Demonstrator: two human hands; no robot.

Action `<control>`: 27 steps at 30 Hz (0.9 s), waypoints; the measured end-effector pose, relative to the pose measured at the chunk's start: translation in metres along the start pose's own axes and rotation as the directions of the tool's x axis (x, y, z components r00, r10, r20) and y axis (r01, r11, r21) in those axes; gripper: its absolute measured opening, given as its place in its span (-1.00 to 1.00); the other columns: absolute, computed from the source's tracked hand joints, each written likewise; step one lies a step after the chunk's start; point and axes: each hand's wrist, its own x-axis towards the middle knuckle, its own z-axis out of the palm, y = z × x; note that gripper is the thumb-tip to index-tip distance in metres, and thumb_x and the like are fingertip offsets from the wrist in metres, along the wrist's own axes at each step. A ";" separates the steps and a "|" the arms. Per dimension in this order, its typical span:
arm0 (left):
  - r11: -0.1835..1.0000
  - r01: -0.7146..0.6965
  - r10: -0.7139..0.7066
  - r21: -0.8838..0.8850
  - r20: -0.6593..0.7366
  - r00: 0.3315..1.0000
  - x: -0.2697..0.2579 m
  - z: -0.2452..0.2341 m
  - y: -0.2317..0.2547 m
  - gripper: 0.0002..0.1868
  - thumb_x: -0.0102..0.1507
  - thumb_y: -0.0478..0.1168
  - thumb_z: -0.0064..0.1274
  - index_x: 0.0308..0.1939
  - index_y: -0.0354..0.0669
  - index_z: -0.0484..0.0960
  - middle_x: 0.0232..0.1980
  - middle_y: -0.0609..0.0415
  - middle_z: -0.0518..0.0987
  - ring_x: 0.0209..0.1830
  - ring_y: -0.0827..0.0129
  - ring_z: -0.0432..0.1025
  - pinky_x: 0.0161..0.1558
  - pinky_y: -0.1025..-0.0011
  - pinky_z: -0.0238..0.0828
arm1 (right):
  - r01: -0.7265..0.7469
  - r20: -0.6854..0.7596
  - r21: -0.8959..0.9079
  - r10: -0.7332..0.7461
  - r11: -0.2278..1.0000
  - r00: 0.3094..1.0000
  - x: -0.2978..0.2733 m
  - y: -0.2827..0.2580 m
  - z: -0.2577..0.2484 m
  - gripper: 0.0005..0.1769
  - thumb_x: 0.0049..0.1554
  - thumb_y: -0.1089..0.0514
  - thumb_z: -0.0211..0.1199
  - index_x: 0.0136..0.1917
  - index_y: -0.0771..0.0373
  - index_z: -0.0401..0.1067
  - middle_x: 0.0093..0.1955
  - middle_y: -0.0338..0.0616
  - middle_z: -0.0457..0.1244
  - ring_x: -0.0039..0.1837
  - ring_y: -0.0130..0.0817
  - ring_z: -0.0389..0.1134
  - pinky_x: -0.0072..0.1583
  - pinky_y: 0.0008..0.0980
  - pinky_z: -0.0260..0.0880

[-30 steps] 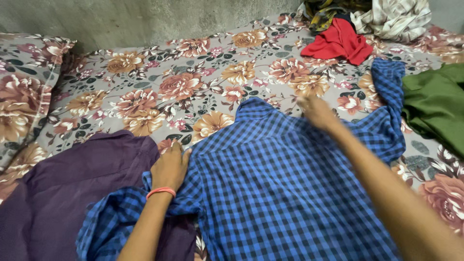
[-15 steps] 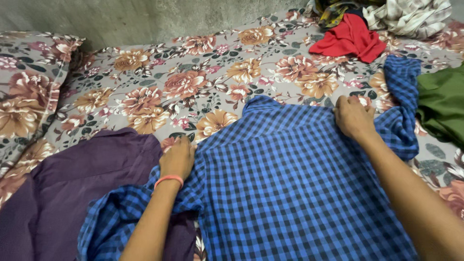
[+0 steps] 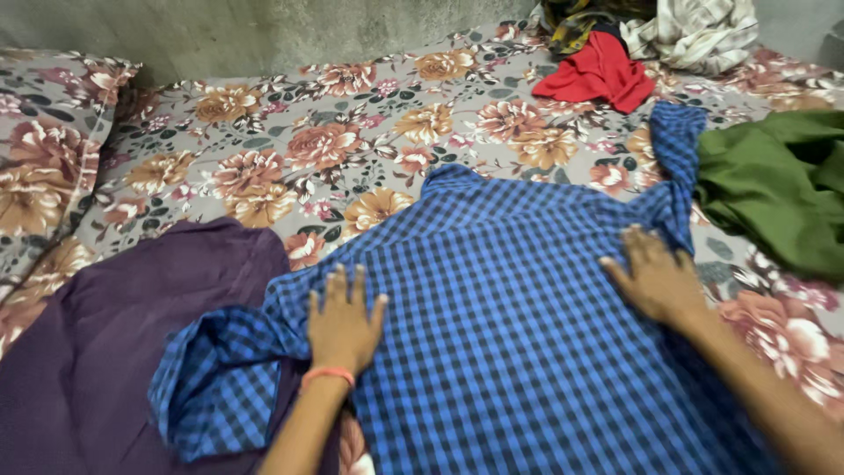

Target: The person irons a purple shirt and then a blue checkered shirt on a bed. They use an iron to smooth the fabric, adjusting the shirts as needed.

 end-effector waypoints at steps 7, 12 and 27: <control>0.983 -0.185 0.186 0.010 -0.008 0.983 -0.089 -0.003 0.111 -0.24 0.36 0.10 -0.23 0.47 -0.41 0.16 0.56 -0.36 0.07 0.58 -0.14 -0.07 0.49 -0.03 -0.29 | 0.299 -0.098 0.022 -0.296 0.954 0.950 -0.105 -0.065 -0.008 -0.13 0.26 -0.31 -0.11 0.58 0.34 -0.03 0.65 0.18 -0.16 0.65 0.20 -0.24 0.51 0.26 -0.30; 0.963 -0.204 0.189 -0.177 -0.096 0.977 -0.167 -0.017 0.135 -0.28 0.31 0.07 -0.18 0.47 -0.26 0.22 0.55 -0.24 0.13 0.55 -0.08 -0.03 0.45 -0.05 -0.27 | 0.401 -0.057 0.043 -0.398 0.915 0.915 -0.180 -0.073 -0.012 -0.19 0.25 -0.26 -0.10 0.59 0.23 -0.02 0.66 0.05 -0.12 0.67 0.03 -0.17 0.53 0.19 -0.23; 0.785 0.287 -0.354 -0.549 -0.017 0.935 -0.296 -0.088 0.105 -0.20 0.16 -0.33 0.21 0.38 -0.52 0.15 0.38 -0.42 0.20 0.28 -0.16 0.26 0.25 0.09 0.25 | -0.154 -0.140 -0.024 0.149 0.988 0.979 -0.324 0.037 -0.053 -0.30 0.31 -0.12 0.13 0.51 0.42 0.21 0.31 0.39 0.21 0.28 0.30 0.27 0.26 0.14 0.32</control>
